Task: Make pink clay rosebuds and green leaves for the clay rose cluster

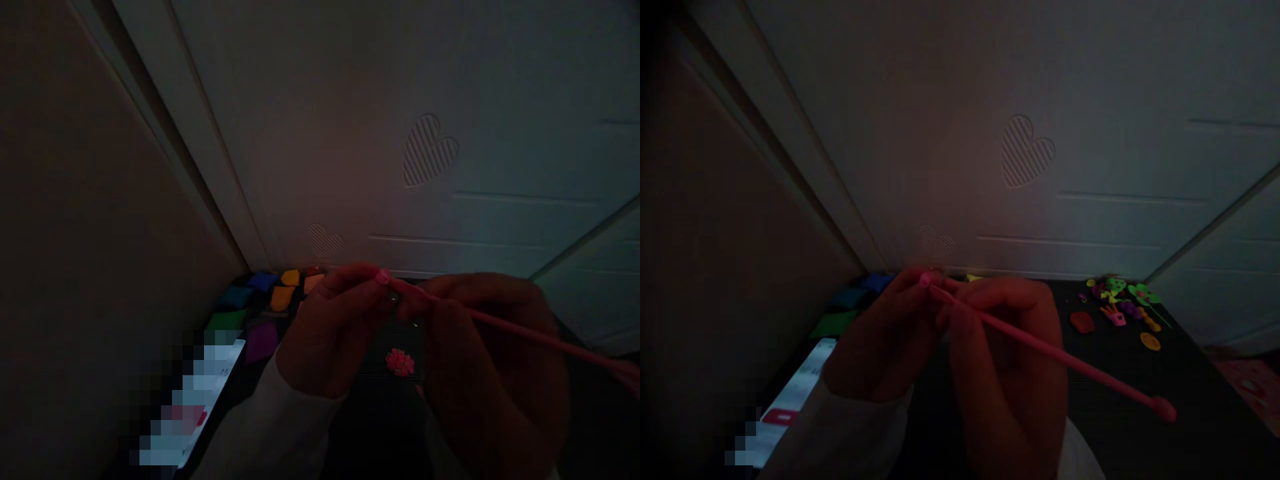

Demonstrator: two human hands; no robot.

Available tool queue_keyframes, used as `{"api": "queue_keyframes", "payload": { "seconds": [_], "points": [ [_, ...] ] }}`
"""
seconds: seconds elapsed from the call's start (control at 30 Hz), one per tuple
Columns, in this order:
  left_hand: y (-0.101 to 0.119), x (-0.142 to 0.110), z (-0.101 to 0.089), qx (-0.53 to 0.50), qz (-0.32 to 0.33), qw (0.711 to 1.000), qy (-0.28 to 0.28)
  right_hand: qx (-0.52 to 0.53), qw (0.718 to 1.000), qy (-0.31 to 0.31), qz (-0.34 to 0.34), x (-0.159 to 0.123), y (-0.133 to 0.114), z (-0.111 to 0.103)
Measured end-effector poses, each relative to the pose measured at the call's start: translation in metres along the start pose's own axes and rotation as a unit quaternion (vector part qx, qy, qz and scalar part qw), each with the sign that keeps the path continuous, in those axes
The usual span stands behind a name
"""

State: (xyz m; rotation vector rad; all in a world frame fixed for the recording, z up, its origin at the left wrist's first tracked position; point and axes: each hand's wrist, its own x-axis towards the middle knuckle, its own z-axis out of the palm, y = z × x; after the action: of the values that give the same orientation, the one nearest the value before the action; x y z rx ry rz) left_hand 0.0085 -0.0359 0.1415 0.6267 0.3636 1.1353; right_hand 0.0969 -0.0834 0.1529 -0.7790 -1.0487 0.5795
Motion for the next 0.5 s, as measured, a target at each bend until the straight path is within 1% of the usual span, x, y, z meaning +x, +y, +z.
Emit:
{"api": "queue_keyframes", "payload": {
  "seconds": [0.2, 0.37, 0.5],
  "points": [
    [0.0014, -0.0009, 0.0031, 0.013, -0.009, 1.000, -0.014, -0.022, 0.999, 0.020, -0.039, -0.0029, -0.0019, 0.0038],
    [0.0017, -0.0011, 0.0036, 0.005, -0.027, 0.999, -0.031, -0.038, 0.998, 0.001, -0.056, -0.0014, -0.0013, 0.0012],
    [0.0025, -0.0013, 0.0027, -0.001, -0.032, 0.999, -0.028, -0.070, 0.995, 0.005, -0.076, -0.0012, -0.0024, 0.0003]
  ]
}}
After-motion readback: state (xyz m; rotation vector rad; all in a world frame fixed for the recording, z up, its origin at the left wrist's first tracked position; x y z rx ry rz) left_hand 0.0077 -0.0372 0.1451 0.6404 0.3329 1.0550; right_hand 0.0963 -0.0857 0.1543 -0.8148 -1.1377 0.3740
